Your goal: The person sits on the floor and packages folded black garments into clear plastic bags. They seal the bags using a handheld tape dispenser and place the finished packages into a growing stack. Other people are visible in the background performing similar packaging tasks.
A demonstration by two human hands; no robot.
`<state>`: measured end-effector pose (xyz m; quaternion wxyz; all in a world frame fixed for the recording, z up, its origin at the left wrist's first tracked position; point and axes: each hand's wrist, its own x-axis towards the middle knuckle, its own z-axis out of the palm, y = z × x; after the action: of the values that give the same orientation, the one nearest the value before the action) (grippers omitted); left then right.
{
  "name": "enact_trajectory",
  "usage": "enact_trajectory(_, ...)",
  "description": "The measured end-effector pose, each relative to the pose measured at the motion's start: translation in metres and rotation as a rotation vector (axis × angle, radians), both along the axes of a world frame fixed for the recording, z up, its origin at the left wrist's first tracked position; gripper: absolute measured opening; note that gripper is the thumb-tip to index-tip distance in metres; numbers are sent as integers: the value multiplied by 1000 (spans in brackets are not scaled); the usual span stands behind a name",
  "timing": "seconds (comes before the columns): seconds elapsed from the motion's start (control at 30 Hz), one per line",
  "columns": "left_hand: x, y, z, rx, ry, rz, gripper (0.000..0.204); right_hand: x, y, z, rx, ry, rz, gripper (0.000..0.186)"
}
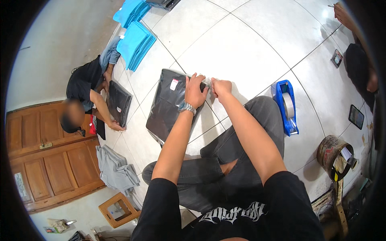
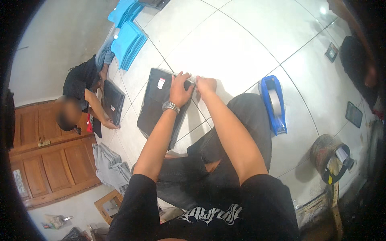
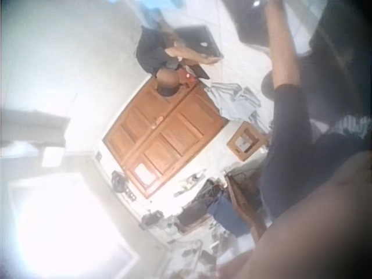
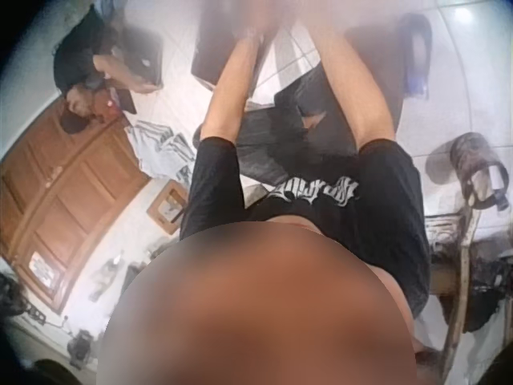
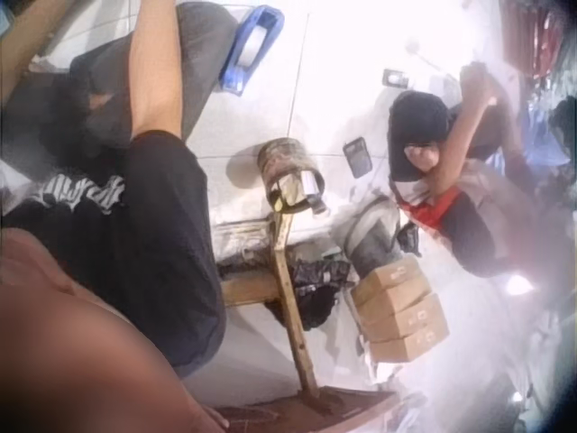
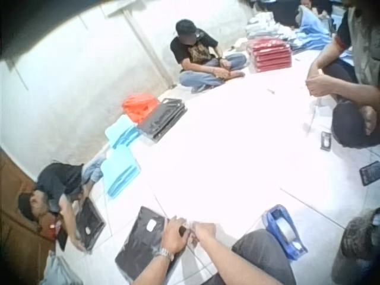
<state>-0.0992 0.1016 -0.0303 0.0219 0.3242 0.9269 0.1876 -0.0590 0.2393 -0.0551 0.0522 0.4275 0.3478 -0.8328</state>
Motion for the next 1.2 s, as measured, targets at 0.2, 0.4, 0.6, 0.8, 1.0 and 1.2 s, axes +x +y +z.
enact_trajectory(0.2,-4,6,-5,-3,-28,34,46,-13,-9,-53,432,-3,147,33)
enact_trajectory(0.4,-1,5,-2,11,-49,73,44,-14,-15,-56,614,-18,285,31)
enact_trajectory(0.6,-7,6,0,-77,-5,2,36,-8,-11,-38,503,-43,236,23)
enact_trajectory(0.8,-19,6,17,-222,-103,-50,32,6,-1,-10,275,-49,225,7)
enact_trajectory(1.0,-29,-2,19,-281,-141,-51,33,7,-8,-9,150,-29,224,6)
enact_trajectory(1.2,-30,6,13,-234,-157,8,30,4,-17,-13,286,-38,265,7)
